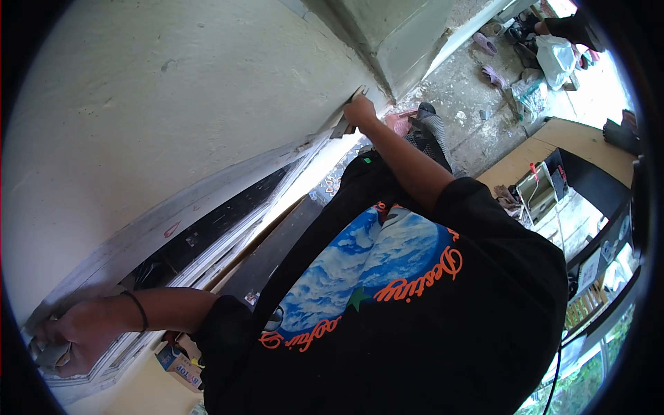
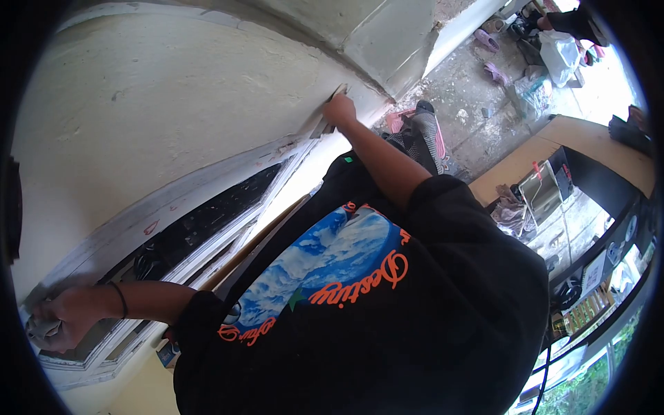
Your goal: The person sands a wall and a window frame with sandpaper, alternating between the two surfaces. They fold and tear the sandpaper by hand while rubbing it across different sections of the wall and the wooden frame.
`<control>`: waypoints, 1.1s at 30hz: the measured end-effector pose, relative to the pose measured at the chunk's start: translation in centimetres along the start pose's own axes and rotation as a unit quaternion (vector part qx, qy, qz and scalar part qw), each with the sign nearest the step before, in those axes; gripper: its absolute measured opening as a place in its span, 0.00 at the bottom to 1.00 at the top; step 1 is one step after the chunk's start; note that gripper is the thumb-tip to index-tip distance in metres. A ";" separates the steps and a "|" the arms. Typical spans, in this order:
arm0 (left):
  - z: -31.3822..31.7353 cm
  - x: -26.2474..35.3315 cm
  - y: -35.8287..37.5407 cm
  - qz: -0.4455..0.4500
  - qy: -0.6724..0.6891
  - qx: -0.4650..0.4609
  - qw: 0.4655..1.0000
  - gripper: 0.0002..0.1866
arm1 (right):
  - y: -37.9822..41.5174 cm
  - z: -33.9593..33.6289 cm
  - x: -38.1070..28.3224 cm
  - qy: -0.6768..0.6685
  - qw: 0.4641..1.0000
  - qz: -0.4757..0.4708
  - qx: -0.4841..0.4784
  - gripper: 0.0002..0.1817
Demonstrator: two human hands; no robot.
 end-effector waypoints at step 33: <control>0.1 1.4 0.0 -0.012 -0.045 -0.002 0.999 0.09 | 3.4 -2.8 -4.4 0.065 0.996 -0.048 -0.044 0.18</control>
Point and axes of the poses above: each hand's wrist, its own y-axis away from the middle knuckle, its own z-axis out of the palm, x = y × z, the point moved 3 cm from there along -y, towards the middle knuckle, and after that the axes turned 3 degrees about x, right-handed, at the moved point
